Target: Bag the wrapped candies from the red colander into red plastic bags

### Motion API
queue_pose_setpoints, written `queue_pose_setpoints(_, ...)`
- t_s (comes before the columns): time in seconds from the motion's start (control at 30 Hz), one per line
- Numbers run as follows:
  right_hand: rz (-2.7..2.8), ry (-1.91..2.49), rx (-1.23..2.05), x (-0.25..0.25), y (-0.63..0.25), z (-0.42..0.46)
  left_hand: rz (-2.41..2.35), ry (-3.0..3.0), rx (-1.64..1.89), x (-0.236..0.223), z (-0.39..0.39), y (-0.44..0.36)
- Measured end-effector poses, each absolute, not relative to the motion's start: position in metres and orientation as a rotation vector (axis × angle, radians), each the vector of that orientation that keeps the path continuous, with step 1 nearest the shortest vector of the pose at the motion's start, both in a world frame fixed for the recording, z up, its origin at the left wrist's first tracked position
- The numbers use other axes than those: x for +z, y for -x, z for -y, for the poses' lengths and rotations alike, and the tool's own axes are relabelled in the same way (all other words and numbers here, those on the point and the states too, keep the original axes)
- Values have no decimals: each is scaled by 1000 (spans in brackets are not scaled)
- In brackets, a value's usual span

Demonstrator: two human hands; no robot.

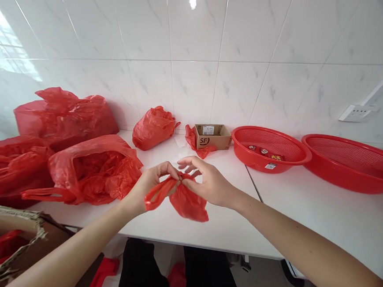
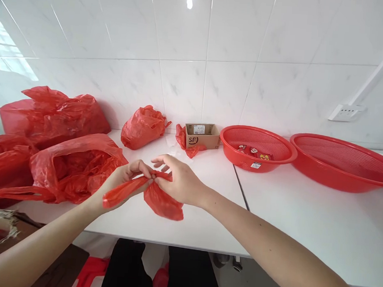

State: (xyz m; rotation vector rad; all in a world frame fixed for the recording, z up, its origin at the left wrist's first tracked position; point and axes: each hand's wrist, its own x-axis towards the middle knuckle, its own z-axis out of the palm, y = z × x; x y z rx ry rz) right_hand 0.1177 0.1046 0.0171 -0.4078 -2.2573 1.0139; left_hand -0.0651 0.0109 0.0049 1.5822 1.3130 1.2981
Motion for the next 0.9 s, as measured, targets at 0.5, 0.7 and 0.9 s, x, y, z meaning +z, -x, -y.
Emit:
queue_pose_setpoints(0.5, 1924, 478, 1769, 8, -110, -97, -1814, -2164, 1448, 6, -2, 56)
queue_pose_setpoints(0.7, 2487, 376, 440, 16, -114, -92, -1717, -2165, 1201, 19, 11, 74)
queue_pose_setpoints(0.9, 2776, 126, -366, 28, -116, -67, -1851, -2104, 1077, 24, 32, 90)
